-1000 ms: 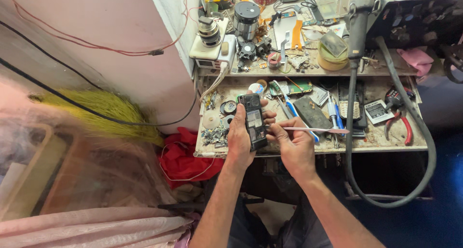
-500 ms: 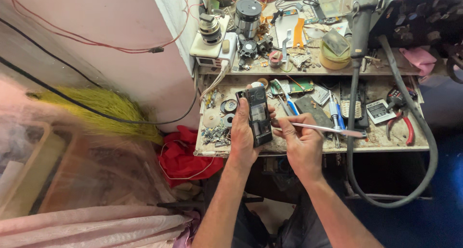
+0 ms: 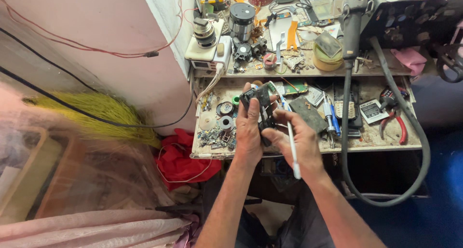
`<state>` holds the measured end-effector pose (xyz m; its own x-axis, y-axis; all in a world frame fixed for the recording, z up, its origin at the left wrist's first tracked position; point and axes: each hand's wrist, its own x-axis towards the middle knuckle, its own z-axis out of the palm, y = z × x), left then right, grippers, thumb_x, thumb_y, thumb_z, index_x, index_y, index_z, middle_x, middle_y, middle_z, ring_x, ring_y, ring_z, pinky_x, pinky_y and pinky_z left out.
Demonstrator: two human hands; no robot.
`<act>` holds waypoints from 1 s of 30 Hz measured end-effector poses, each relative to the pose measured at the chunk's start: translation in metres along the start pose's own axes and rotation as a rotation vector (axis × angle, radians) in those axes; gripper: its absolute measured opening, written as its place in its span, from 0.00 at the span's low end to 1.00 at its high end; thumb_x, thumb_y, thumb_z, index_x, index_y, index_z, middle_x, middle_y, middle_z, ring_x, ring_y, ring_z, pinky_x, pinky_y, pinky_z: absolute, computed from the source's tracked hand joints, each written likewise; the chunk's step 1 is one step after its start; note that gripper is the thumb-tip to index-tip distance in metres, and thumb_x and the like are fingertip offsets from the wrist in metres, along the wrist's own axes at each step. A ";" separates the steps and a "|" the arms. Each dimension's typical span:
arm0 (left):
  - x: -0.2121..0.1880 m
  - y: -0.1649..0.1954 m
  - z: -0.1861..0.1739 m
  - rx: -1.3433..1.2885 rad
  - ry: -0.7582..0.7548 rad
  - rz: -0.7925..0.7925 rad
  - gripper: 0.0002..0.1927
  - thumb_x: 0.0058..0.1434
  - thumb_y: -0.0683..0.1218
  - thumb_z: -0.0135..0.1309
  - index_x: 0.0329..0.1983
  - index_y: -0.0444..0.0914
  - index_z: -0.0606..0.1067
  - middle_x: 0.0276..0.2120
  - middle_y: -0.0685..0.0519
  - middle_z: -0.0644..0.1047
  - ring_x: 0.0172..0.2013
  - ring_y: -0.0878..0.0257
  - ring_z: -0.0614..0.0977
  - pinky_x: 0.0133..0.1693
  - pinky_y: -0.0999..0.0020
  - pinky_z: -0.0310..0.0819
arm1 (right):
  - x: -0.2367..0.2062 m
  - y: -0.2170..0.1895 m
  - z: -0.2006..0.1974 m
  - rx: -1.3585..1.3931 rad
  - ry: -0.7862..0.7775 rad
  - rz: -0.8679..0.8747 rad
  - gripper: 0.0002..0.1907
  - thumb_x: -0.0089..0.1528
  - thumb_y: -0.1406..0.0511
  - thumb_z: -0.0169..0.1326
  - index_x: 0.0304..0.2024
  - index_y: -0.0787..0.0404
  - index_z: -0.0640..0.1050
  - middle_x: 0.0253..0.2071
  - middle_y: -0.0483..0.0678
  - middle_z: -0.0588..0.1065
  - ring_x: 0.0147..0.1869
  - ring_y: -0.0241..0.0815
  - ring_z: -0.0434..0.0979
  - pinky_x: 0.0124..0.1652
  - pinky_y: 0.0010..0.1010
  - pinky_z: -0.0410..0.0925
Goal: The person sits at a cluttered repair workbench and disassembles a feature phone, using a screwdriver to remove screws from the back of the handset and a spudger to pry at its internals. They then pick up a hot air gun and direct it at a small circuit board held in the other hand.
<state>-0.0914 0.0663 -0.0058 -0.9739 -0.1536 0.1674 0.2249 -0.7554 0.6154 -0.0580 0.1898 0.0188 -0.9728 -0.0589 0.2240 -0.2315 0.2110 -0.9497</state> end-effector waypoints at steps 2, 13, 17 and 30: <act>0.001 -0.001 -0.001 0.028 -0.012 0.010 0.33 0.72 0.52 0.50 0.77 0.40 0.56 0.50 0.47 0.80 0.47 0.63 0.81 0.49 0.67 0.78 | 0.003 -0.002 0.003 0.087 -0.006 -0.011 0.30 0.57 0.64 0.68 0.59 0.67 0.75 0.48 0.47 0.79 0.46 0.32 0.78 0.44 0.24 0.73; 0.000 0.004 -0.009 -0.039 0.027 0.021 0.38 0.72 0.64 0.42 0.77 0.37 0.57 0.47 0.49 0.75 0.44 0.61 0.81 0.48 0.62 0.80 | 0.018 -0.017 -0.031 -0.497 0.241 -0.285 0.26 0.57 0.63 0.69 0.54 0.69 0.77 0.46 0.57 0.78 0.49 0.49 0.80 0.49 0.37 0.71; -0.002 0.013 -0.008 -0.063 -0.043 -0.025 0.39 0.74 0.65 0.38 0.77 0.36 0.57 0.48 0.49 0.75 0.43 0.60 0.81 0.46 0.63 0.79 | 0.027 -0.010 -0.058 -0.791 0.197 -0.402 0.26 0.56 0.62 0.69 0.52 0.70 0.78 0.48 0.61 0.78 0.53 0.60 0.78 0.53 0.47 0.70; 0.000 0.013 -0.002 -0.072 -0.028 -0.055 0.37 0.74 0.65 0.36 0.77 0.37 0.58 0.48 0.47 0.75 0.44 0.59 0.80 0.47 0.62 0.80 | 0.004 -0.030 -0.031 -0.411 -0.096 -0.544 0.12 0.58 0.66 0.65 0.43 0.62 0.81 0.42 0.52 0.80 0.46 0.52 0.80 0.45 0.39 0.72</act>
<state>-0.0887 0.0552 0.0008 -0.9831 -0.0936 0.1572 0.1674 -0.8065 0.5670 -0.0549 0.2131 0.0544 -0.7166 -0.3432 0.6072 -0.6896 0.4791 -0.5431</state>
